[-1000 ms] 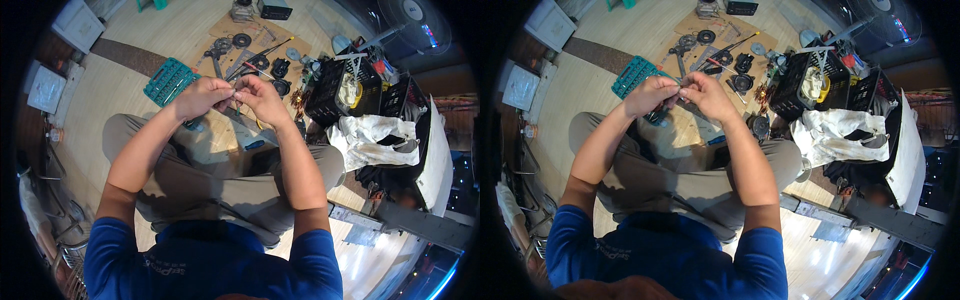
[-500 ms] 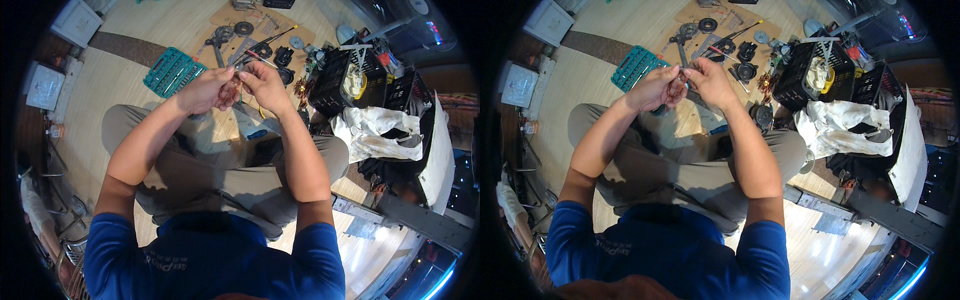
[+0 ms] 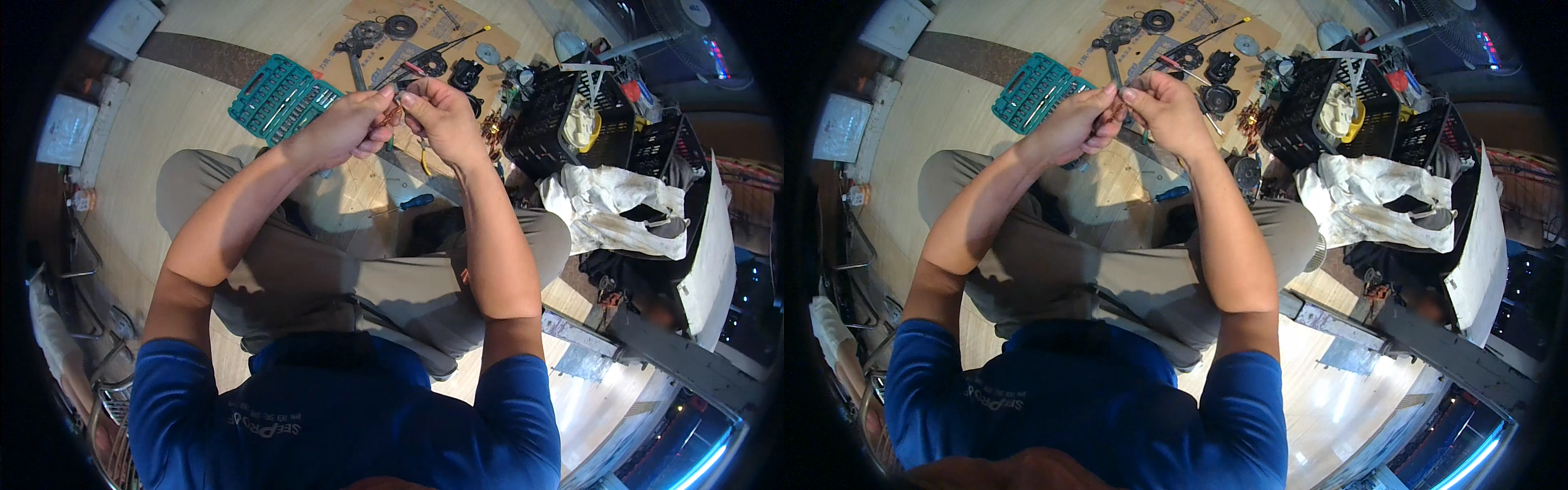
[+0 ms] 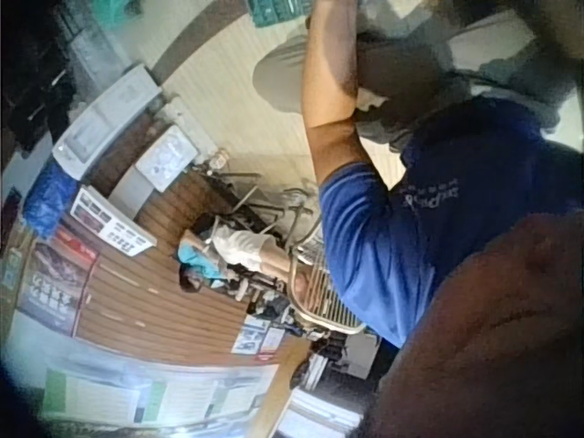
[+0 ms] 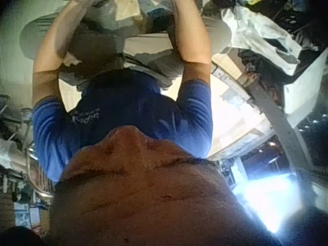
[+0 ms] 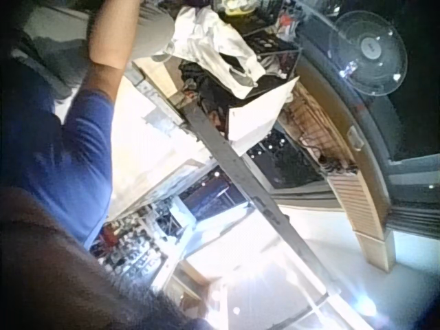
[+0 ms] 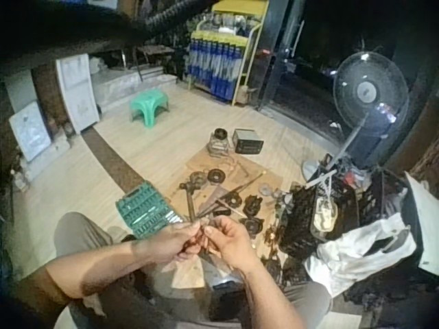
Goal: The person manipulates wires, a circuit board, and a copper coil component while sitting on the floor, using pliers to twist or cut wires.
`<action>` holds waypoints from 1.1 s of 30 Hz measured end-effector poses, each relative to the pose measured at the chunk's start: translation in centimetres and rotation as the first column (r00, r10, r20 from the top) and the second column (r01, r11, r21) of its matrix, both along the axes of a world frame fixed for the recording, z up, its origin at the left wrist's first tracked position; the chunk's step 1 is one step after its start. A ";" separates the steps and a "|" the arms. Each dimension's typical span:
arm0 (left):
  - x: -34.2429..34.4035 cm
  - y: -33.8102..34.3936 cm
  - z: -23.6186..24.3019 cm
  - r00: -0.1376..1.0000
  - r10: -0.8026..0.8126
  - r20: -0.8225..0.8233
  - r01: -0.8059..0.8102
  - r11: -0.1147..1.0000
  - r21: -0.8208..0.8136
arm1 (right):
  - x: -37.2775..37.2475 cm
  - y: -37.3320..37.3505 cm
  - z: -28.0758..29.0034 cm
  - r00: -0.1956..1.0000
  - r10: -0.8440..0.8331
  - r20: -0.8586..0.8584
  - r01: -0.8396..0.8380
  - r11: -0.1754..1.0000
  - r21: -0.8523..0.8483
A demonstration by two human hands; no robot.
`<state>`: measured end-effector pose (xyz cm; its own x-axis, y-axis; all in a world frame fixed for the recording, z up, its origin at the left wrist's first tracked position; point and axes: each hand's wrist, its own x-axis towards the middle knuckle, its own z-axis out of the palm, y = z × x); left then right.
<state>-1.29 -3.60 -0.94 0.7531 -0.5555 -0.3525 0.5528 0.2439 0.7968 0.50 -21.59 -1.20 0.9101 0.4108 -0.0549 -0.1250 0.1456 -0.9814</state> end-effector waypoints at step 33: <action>-1.2 0.3 1.6 0.983 -0.122 0.140 0.106 0.988 0.112 | -1.2 0.8 0.2 0.993 -0.089 -0.079 0.099 0.987 0.127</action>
